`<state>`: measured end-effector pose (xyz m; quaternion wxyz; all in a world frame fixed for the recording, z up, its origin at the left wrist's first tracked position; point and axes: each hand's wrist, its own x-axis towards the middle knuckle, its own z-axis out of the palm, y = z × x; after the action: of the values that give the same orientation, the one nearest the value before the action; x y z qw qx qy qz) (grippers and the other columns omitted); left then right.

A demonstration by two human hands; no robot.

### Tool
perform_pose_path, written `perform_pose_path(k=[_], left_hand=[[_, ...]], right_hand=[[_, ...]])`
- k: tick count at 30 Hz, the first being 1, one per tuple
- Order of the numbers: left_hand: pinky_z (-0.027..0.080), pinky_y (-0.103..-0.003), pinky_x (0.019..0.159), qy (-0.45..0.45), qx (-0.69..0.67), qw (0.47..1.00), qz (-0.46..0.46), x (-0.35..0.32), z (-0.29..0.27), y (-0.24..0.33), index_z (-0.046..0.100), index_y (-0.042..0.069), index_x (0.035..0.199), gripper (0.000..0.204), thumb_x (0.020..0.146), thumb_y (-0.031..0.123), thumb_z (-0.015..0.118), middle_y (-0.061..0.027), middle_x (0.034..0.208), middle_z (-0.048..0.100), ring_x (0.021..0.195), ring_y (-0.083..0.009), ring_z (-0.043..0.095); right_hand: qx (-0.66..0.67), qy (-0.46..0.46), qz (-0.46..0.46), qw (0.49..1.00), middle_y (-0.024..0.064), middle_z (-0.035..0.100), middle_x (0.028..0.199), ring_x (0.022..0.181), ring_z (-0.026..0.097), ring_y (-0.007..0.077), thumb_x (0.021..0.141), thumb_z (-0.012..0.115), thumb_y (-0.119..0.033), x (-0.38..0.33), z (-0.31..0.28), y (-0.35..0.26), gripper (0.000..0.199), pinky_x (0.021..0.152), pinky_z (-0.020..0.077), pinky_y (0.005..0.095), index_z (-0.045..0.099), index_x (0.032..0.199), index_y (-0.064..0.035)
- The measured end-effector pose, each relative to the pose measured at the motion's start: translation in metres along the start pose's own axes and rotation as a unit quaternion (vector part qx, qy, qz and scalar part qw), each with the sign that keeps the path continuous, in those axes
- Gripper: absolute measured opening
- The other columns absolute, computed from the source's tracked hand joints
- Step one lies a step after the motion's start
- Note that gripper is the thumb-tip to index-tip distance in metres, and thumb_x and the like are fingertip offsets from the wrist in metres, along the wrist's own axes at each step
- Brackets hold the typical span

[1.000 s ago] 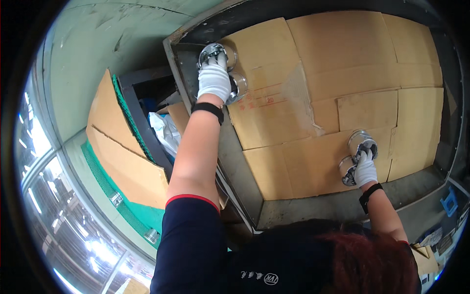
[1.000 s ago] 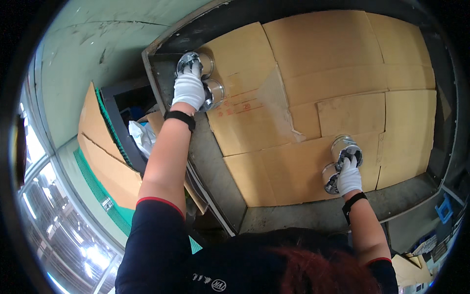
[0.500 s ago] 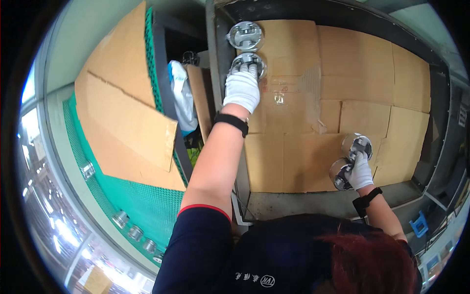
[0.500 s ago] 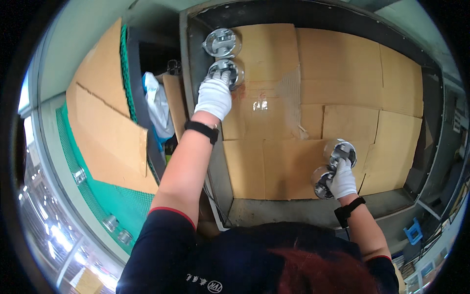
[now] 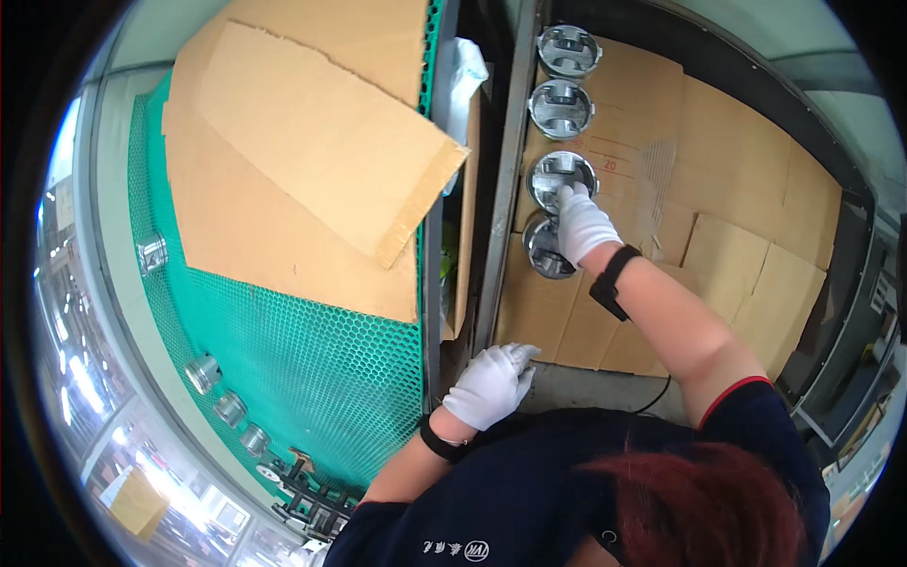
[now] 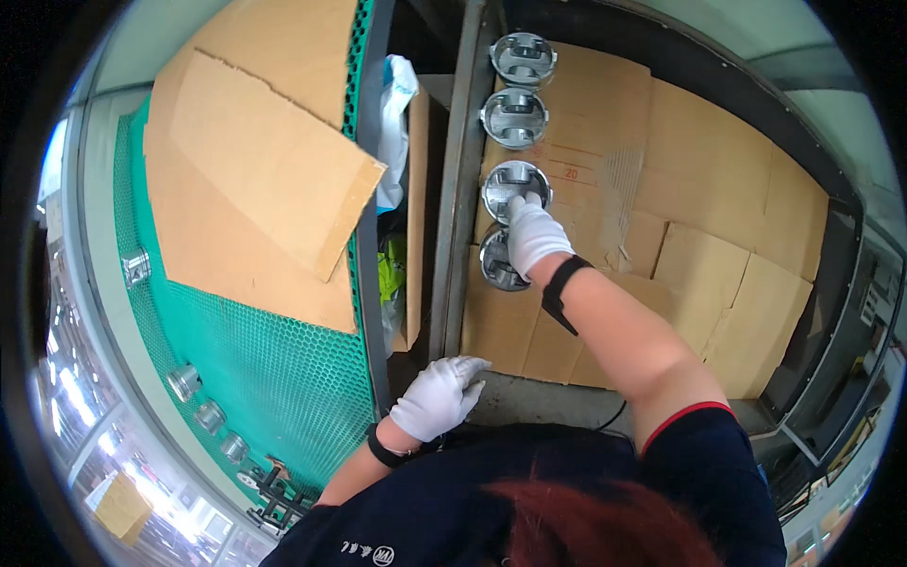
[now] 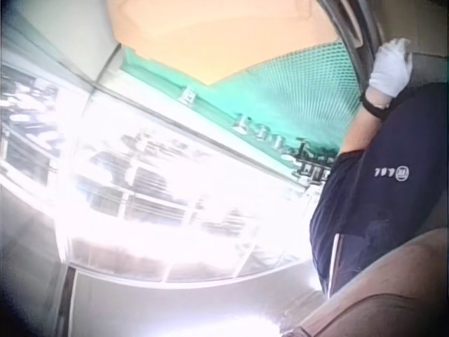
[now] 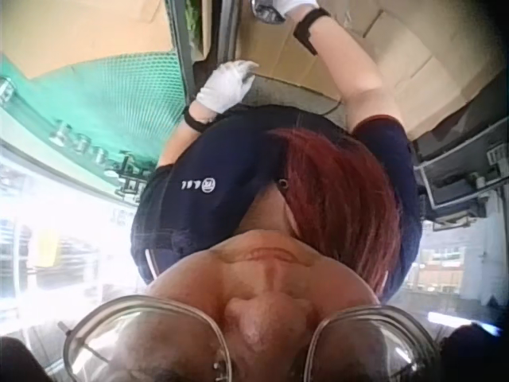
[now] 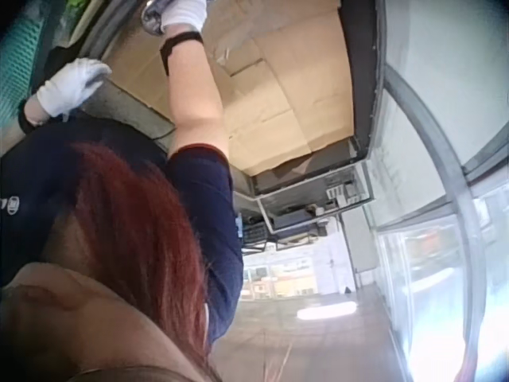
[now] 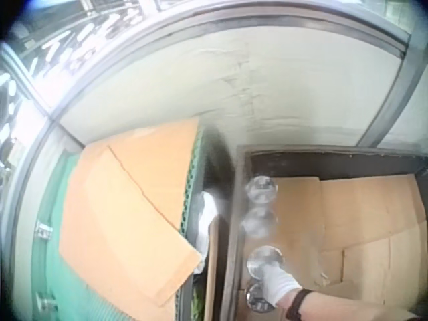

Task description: The person unpacks metal pistons from a cardboard box and places them on a green workbench. They then pick up each piston, wipe it with a white cloth, and place it onto a metal jig with gauges. The person repeats this process for multiple pistons, arranging them in rows on the jig.

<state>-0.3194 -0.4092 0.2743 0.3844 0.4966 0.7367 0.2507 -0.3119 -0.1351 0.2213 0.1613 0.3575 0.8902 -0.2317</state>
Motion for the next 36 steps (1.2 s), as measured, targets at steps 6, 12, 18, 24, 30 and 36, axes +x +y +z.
perform_pose_path(k=[6,12,18,24,30,36], left_hand=[[0.053,-0.048,0.084,0.077,-0.045,0.996,0.008,-0.001,-0.001,-0.001,0.065,0.005,0.115,0.027,0.089,0.013,0.065,-0.0178,0.105,0.07,0.094,-0.0392,0.066],[0.053,-0.048,0.083,0.066,-0.06,0.995,0.041,0.0,-0.003,0.0,0.065,0.005,0.115,0.027,0.09,0.013,0.065,-0.018,0.106,0.07,0.095,-0.0397,0.066],[0.053,-0.049,0.086,0.098,-0.103,0.989,0.038,0.001,-0.016,0.0,0.066,0.004,0.113,0.024,0.091,0.015,0.063,-0.0194,0.106,0.07,0.098,-0.041,0.066],[0.054,-0.047,0.088,0.061,-0.074,0.995,0.017,0.005,-0.008,-0.005,0.069,0.001,0.106,0.025,0.091,0.019,0.061,-0.0232,0.103,0.071,0.098,-0.0414,0.067],[0.056,-0.044,0.089,0.084,-0.014,0.996,-0.02,0.01,-0.001,-0.008,0.071,0.004,0.108,0.026,0.092,0.022,0.062,-0.0209,0.107,0.072,0.1,-0.0383,0.069],[0.056,-0.045,0.088,0.177,-0.04,0.983,-0.014,-0.054,0.036,0.017,0.071,0.008,0.11,0.024,0.092,0.023,0.064,-0.0195,0.105,0.073,0.098,-0.0382,0.07]], right_hand=[[-0.001,0.051,0.032,0.998,0.027,0.049,0.136,0.11,0.064,0.0446,0.094,0.051,-0.004,0.033,0.027,-0.023,0.03,0.091,0.0559,0.0501,0.053,0.123,-0.0016],[0.018,0.027,0.014,0.999,0.0285,0.037,0.149,0.112,0.063,0.0467,0.089,0.052,0.0,0.03,0.033,-0.029,0.067,0.094,0.0546,0.0508,0.031,0.152,-0.0134],[0.059,0.042,-0.039,0.997,0.0274,0.019,0.162,0.127,0.054,0.0467,0.077,0.079,-0.009,0.02,0.039,-0.028,0.101,0.106,0.0491,0.0451,0.019,0.159,-0.0117],[0.019,0.145,-0.06,0.987,0.0229,0.038,0.154,0.127,0.053,0.0431,0.078,0.077,-0.012,-0.083,-0.012,0.024,0.083,0.105,0.0488,0.0467,0.035,0.15,-0.0066],[-0.028,0.111,0.067,0.991,0.0258,0.057,0.133,0.124,0.056,0.041,0.081,0.074,-0.015,-0.227,0.02,0.163,0.065,0.103,0.0492,0.0455,0.048,0.139,-0.0024],[-0.013,0.018,0.126,0.992,0.0246,0.067,0.123,0.115,0.065,0.0376,0.076,0.082,-0.025,-0.352,0.104,0.306,0.065,0.099,0.0524,0.042,0.058,0.13,0.0026]])
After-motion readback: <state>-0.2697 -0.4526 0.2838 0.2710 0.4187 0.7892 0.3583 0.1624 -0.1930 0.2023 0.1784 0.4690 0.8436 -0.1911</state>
